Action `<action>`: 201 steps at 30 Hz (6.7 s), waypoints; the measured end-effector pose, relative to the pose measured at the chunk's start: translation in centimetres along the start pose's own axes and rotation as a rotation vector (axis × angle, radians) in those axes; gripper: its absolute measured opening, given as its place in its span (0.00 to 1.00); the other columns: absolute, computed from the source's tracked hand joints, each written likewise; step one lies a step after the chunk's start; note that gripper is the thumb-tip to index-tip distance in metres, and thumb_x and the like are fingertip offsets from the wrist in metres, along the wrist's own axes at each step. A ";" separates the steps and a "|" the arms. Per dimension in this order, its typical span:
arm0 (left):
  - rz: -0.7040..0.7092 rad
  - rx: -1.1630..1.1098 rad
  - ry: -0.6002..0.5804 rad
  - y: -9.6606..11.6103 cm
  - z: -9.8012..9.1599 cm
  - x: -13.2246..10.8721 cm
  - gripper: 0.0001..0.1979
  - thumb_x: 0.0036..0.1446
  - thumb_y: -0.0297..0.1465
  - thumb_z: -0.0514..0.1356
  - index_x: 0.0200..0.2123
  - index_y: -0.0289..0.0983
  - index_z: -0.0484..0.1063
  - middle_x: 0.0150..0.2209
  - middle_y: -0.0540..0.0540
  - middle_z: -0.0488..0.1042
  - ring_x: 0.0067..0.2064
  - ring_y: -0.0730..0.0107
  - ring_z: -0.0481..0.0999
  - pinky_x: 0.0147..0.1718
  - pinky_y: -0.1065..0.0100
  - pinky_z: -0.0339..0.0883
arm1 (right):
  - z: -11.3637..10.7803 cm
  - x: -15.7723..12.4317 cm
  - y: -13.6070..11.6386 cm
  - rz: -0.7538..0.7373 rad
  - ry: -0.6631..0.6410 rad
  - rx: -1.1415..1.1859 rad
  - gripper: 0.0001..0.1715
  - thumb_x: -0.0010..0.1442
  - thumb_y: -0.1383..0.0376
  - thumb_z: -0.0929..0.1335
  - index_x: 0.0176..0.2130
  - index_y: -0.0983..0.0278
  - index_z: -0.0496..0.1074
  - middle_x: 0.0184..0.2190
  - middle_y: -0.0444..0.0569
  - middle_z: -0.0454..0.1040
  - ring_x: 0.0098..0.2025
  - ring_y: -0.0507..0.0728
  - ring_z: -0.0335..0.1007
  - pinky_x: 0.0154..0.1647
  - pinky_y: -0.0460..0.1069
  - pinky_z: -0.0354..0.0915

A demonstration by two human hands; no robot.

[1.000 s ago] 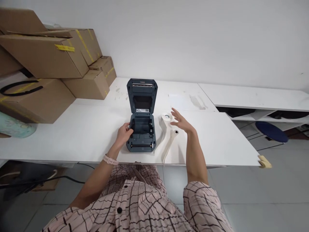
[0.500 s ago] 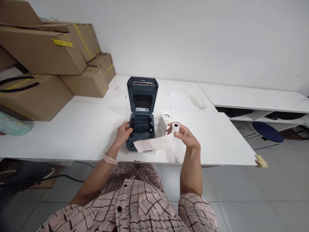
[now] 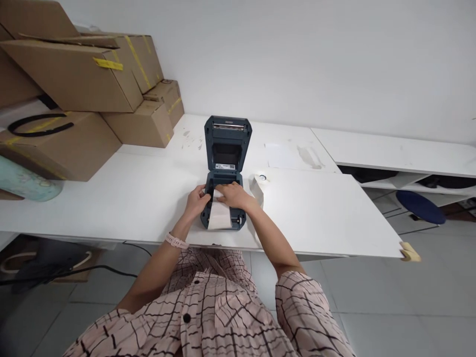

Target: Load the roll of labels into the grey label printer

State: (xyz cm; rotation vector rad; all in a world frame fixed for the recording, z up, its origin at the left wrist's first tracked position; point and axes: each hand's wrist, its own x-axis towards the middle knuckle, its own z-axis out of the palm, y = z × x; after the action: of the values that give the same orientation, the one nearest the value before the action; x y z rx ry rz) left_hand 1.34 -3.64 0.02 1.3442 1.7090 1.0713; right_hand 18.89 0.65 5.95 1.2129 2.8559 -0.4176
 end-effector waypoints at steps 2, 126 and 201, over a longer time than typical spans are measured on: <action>0.000 -0.010 0.001 0.0 0.0 0.0 0.25 0.53 0.28 0.60 0.56 0.32 0.75 0.25 0.53 0.68 0.28 0.68 0.68 0.31 0.67 0.60 | 0.2 -1.0 -0.4 0.014 0.049 -0.008 0.22 0.71 0.66 0.66 0.63 0.65 0.70 0.57 0.60 0.78 0.57 0.69 0.75 0.59 0.62 0.66; -0.267 -0.411 -0.372 1.6 0.8 -12.9 0.31 0.49 0.57 0.66 0.18 0.40 0.59 0.14 0.58 0.51 0.17 0.80 0.47 0.19 0.70 0.42 | 8.2 -8.9 -2.9 0.441 0.760 1.290 0.51 0.59 0.44 0.70 0.72 0.56 0.55 0.74 0.55 0.60 0.74 0.66 0.58 0.71 0.65 0.62; 0.017 0.042 -0.013 0.8 -0.1 -0.5 0.34 0.56 0.28 0.58 0.67 0.40 0.69 0.62 0.41 0.77 0.63 0.48 0.76 0.60 0.53 0.70 | 3.5 -17.9 12.6 0.027 0.468 1.236 0.27 0.57 0.54 0.79 0.53 0.54 0.74 0.44 0.50 0.83 0.53 0.65 0.81 0.57 0.61 0.71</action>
State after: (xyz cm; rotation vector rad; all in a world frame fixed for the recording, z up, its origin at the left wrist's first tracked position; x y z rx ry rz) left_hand 1.72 -4.04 0.80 1.3915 1.7227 1.0390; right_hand 39.97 -4.48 1.57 1.5353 2.8104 -2.3913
